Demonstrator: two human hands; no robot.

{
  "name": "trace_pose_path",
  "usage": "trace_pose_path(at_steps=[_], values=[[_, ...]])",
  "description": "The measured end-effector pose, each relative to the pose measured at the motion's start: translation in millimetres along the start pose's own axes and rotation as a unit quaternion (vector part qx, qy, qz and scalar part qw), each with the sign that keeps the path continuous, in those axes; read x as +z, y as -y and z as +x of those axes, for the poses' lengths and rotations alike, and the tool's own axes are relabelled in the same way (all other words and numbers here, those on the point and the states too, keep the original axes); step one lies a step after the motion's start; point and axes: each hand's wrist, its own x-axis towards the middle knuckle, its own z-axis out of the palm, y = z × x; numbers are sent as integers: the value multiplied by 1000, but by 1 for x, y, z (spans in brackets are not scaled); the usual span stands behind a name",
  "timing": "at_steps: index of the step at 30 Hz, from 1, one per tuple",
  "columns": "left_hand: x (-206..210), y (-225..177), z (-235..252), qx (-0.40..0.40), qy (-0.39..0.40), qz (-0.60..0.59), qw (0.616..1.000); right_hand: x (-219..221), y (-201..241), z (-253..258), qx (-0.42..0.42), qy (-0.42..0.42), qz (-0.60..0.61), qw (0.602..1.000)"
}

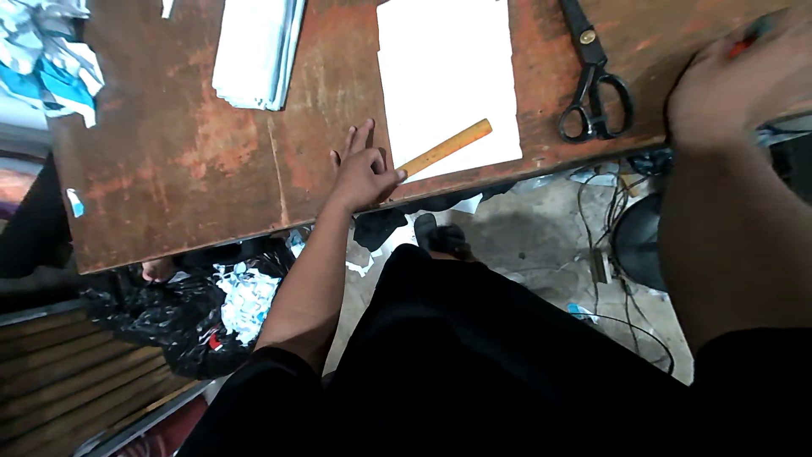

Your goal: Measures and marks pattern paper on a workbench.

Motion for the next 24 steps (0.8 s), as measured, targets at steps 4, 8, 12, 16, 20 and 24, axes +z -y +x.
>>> trace_pose_path(at_steps=[4, 8, 12, 16, 20, 24], values=[[2, -7, 2, -20, -5, 23, 1000, 0, -1, 0, -8, -5, 5, 1000], [-7, -1, -3, 22, -5, -24, 999, -2, 0, -1, -13, -13, 9, 1000], [-31, 24, -14, 161, 56, 92, 981, 3, -6, 6, -19, -9, -3, 1000], [-48, 37, -24, 211, 114, 184, 953, 3, -3, 5, -16, -12, -10, 1000], [-32, 41, -26, 203, 54, 160, 965, 2, 2, 2, 1, -17, -21, 1000], [-17, 56, -26, 231, -12, 75, 970, 4, 1, 8, 20, -17, -47, 999]])
